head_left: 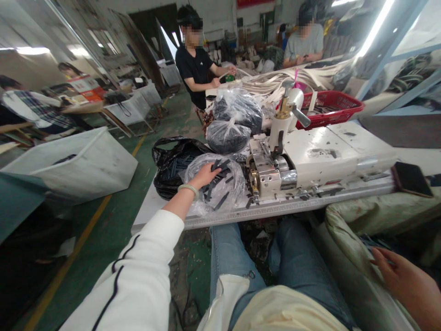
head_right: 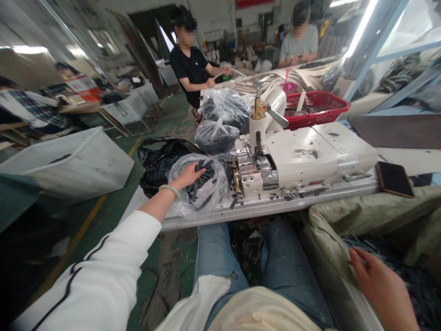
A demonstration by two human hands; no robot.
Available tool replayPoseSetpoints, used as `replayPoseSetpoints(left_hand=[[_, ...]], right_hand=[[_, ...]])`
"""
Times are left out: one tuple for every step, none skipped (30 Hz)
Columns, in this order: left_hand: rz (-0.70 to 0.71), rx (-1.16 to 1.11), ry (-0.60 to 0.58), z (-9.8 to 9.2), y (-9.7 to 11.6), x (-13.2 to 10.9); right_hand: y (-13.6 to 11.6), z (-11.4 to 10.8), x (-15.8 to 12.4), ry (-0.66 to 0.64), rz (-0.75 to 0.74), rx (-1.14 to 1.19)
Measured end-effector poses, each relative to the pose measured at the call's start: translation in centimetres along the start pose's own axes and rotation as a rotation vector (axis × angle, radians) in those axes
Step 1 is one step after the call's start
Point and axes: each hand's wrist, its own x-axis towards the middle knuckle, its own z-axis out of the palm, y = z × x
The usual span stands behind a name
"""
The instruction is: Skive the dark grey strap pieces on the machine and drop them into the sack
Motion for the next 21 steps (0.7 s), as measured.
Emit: replayPoseSetpoints(left_hand=[[-0.033, -0.053, 0.043, 0.2, 0.2, 0.2], [-0.067, -0.11, 0.076, 0.4, 0.4, 0.3], [-0.103, -0.169, 0.098, 0.7, 0.5, 0.4], [-0.143, -0.232, 0.114, 0.9, 0.6, 0.4], [-0.188, -0.298, 0.124, 1.2, 0.7, 0.3], [-0.239, -0.367, 0.128, 1.4, 0.8, 0.2], [-0.295, -0.439, 0.127, 1.5, 0.8, 0.1], [-0.353, -0.511, 0.116, 1.6, 0.9, 0.0], [-0.412, -0.583, 0.095, 1.5, 0.9, -0.2], [-0.468, -0.654, 0.067, 1.3, 1.0, -0.3], [-0.518, -0.721, 0.033, 1.0, 1.2, -0.6], [-0.56, -0.785, -0.001, 0.6, 1.4, -0.9], [-0.593, -0.846, -0.033, 0.2, 1.6, -1.4], [-0.615, -0.904, -0.057, -0.3, 1.9, -2.1], [-0.631, -0.958, -0.074, -0.8, 2.2, -2.9], [-0.639, -1.008, -0.085, -1.2, 2.6, -4.0], [-0.642, -1.049, -0.09, -1.5, 3.1, -5.2], [-0.645, -1.082, -0.094, -1.6, 3.6, -6.6], [-0.643, -1.108, -0.09, -1.6, 4.2, -8.2], [-0.64, -1.126, -0.084, -1.4, 4.8, -9.8], [-0.637, -1.137, -0.081, -1.1, 5.6, -11.5]], right_hand=[[0.0, 0.1, 0.0, -0.05, 0.019, 0.01], [-0.1, 0.1, 0.1, -0.096, 0.038, 0.026], [-0.1, 0.1, 0.1, -0.126, 0.051, 0.042], [0.0, 0.2, 0.1, -0.132, 0.055, 0.051], [0.0, 0.2, 0.1, -0.134, 0.052, 0.06], [0.0, 0.2, 0.2, -0.13, 0.046, 0.069], [0.0, 0.2, 0.2, -0.124, 0.04, 0.078], [0.0, 0.2, 0.2, -0.119, 0.036, 0.089], [-0.1, 0.2, 0.2, -0.115, 0.036, 0.102], [-0.3, 0.1, 0.2, -0.112, 0.039, 0.118], [-0.5, 0.0, 0.2, -0.112, 0.045, 0.131], [-0.6, -0.2, 0.1, -0.114, 0.054, 0.139], [-0.8, -0.3, 0.1, -0.121, 0.062, 0.144], [-1.0, -0.5, 0.0, -0.126, 0.069, 0.146], [-1.1, -0.7, -0.1, -0.126, 0.072, 0.144], [-1.3, -0.9, -0.2, -0.118, 0.07, 0.138], [-1.6, -1.1, -0.3, -0.097, 0.064, 0.127], [-2.1, -1.4, -0.4, -0.065, 0.053, 0.108], [-2.8, -1.6, -0.5, -0.019, 0.039, 0.081], [-3.9, -1.9, -0.6, 0.03, 0.015, 0.061], [-5.4, -2.2, -0.8, 0.081, -0.015, 0.067]])
